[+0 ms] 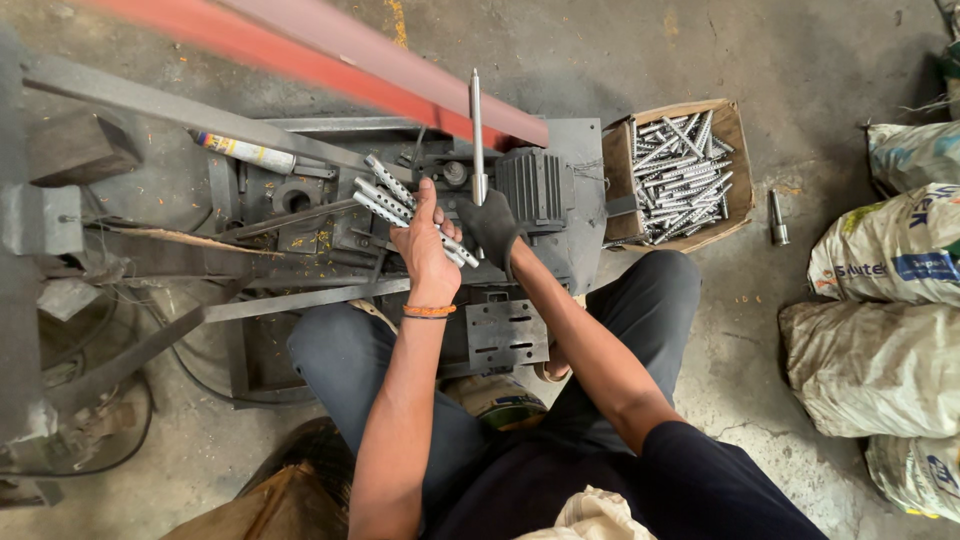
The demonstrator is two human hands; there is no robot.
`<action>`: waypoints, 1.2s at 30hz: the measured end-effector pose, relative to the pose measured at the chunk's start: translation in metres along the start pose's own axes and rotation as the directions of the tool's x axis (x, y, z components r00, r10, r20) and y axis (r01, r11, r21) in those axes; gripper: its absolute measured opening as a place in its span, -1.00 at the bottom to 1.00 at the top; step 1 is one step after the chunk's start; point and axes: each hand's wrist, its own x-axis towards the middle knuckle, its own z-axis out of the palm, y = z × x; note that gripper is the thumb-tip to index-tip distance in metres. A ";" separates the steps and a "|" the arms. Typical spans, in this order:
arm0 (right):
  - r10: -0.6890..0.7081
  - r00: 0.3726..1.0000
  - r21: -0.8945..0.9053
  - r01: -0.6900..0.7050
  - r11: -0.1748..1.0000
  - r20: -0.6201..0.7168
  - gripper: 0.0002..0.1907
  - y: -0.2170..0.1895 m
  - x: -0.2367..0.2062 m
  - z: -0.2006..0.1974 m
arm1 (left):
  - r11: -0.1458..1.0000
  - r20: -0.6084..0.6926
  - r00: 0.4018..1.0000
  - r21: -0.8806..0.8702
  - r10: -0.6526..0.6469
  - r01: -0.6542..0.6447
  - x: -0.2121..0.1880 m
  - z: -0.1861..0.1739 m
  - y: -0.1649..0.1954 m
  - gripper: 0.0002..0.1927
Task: The person sits on the floor at a bench grinding/polishing machine, picks threaded metal rods from a cardboard box, and holds each rod against the running machine to grind or polish its surface, then places finished rods aside and repeats with more rods.
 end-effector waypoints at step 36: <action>-0.055 0.965 0.102 0.030 0.994 0.255 -0.66 -0.005 0.126 -0.131 | 0.989 -0.080 0.997 0.143 -0.016 0.028 0.068 0.075 -0.109 -0.67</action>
